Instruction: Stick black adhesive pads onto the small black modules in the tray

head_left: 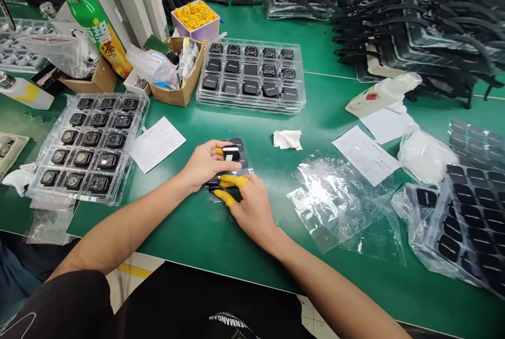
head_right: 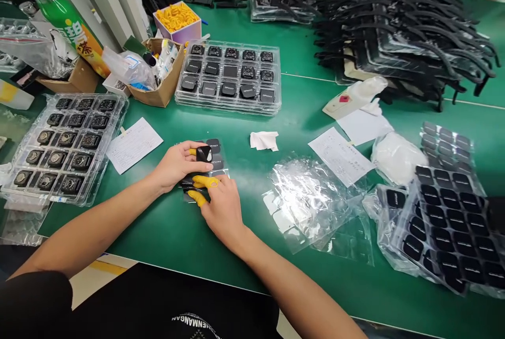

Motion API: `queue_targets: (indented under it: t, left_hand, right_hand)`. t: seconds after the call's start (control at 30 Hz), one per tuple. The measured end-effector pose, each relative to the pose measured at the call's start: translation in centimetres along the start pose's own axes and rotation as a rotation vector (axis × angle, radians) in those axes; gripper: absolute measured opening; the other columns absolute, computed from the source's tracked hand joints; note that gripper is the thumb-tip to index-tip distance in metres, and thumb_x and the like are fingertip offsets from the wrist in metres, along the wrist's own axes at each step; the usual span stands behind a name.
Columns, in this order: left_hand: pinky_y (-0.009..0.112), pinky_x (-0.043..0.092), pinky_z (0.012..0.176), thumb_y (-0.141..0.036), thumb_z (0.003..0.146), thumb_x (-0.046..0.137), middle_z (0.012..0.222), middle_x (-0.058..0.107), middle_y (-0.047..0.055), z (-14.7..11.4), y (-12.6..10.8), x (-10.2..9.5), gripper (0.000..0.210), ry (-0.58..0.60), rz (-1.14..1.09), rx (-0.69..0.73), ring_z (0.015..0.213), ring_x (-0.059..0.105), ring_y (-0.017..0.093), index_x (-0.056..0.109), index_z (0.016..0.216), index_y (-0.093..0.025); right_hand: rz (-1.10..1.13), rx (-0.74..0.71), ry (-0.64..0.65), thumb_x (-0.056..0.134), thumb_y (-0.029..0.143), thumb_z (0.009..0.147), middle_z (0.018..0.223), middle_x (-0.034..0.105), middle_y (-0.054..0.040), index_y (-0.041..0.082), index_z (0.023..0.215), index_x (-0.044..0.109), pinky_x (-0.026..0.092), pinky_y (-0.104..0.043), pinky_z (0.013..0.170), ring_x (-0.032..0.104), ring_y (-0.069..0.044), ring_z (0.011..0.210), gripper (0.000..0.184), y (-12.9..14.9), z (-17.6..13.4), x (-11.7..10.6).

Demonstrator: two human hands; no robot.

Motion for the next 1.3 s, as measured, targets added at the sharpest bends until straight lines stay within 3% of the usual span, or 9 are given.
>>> queue_targets:
  t: [0.1,0.23,0.37,0.43,0.5,0.6,0.7,0.83,1.3]
  left_hand:
    - [0.033,0.058,0.083,-0.012,0.057,0.094,0.098,0.079,0.007,0.0,-0.3,-0.2,0.06,0.001,-0.017,0.003,0.087,0.075,0.018,0.068,0.111,-0.015]
    - [0.033,0.058,0.084,-0.016,0.061,0.094,0.099,0.078,0.006,0.2,-0.6,-0.5,0.059,0.017,-0.026,-0.006,0.083,0.073,0.015,0.069,0.114,-0.015]
    - [0.034,0.059,0.085,-0.02,0.064,0.094,0.108,0.078,0.009,0.3,-0.6,-0.6,0.058,0.028,0.001,0.026,0.089,0.075,0.018,0.069,0.115,-0.016]
    - [0.034,0.059,0.083,-0.022,0.062,0.095,0.106,0.079,0.008,0.3,-0.6,-0.4,0.06,0.029,0.095,0.092,0.089,0.075,0.019,0.069,0.117,-0.017]
    - [0.034,0.06,0.08,-0.024,0.062,0.095,0.095,0.079,0.006,0.0,-0.7,0.3,0.063,0.048,0.254,0.179,0.083,0.075,0.02,0.07,0.12,-0.018]
    - [0.034,0.06,0.08,-0.027,0.066,0.093,0.088,0.079,0.004,-0.6,-0.8,1.5,0.059,0.081,0.485,0.295,0.08,0.075,0.02,0.073,0.121,-0.02]
    - [0.031,0.061,0.079,-0.026,0.068,0.091,0.086,0.079,0.002,-0.9,-0.8,1.8,0.058,0.082,0.561,0.319,0.078,0.075,0.019,0.074,0.123,-0.02]
    - [0.028,0.06,0.074,-0.024,0.068,0.091,0.08,0.077,0.001,-0.7,-1.1,1.8,0.059,0.071,0.603,0.34,0.072,0.074,0.017,0.074,0.124,-0.02]
    - [0.03,0.064,0.078,-0.021,0.069,0.089,0.089,0.081,0.001,-0.7,-1.2,2.0,0.055,0.055,0.655,0.395,0.072,0.075,0.016,0.074,0.123,-0.021]
  right_hand:
    - [-0.016,-0.107,-0.06,0.069,0.021,0.095,0.085,0.077,-0.0037,0.024,0.103,0.072,0.045,-0.04,0.074,0.063,-0.023,0.083,0.009,0.6,0.6,-0.7]
    - [-0.004,-0.294,-0.163,0.062,0.001,0.089,0.072,0.07,0.0017,0.028,0.102,0.073,0.043,-0.039,0.074,0.06,-0.02,0.079,0.031,2.5,0.8,-2.0]
    - [0.157,-0.394,-0.18,0.066,0.003,0.088,0.099,0.076,-0.0015,0.032,0.096,0.075,0.05,-0.044,0.087,0.063,-0.024,0.103,0.032,5.0,0.9,-5.3]
    - [0.416,-0.294,-0.013,0.069,0.011,0.09,0.096,0.075,-0.0016,0.031,0.092,0.075,0.054,-0.042,0.086,0.066,-0.022,0.1,0.021,4.7,1.7,-6.3]
    - [0.708,-0.007,0.138,0.075,0.021,0.089,0.084,0.072,0.001,0.028,0.089,0.073,0.057,-0.035,0.078,0.068,-0.017,0.084,0.008,1.9,2.8,-6.2]
    - [0.841,0.501,0.071,0.089,0.038,0.075,0.083,0.073,0.0007,0.025,0.087,0.074,0.058,-0.031,0.074,0.068,-0.015,0.078,0.024,-5.2,3.3,-5.2]
    - [0.85,0.741,0.01,0.098,0.049,0.056,0.085,0.074,-0.0016,0.022,0.084,0.075,0.058,-0.033,0.078,0.068,-0.017,0.081,0.045,-9.4,3.0,-3.0]
    - [0.938,0.831,0.026,0.099,0.052,0.048,0.081,0.073,-0.0012,0.021,0.079,0.073,0.059,-0.035,0.076,0.068,-0.017,0.076,0.05,-10.0,2.5,-0.8]
    - [0.933,0.858,0.016,0.101,0.042,0.048,0.079,0.076,-0.0025,0.021,0.079,0.077,0.06,-0.031,0.072,0.069,-0.017,0.076,0.044,-9.9,2.3,-0.7]
Point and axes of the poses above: each hand's wrist, its own z-axis towards the middle knuckle, its own x-axis out of the palm, y = z × x, the point moved 10 cm from there along z, towards the middle knuckle
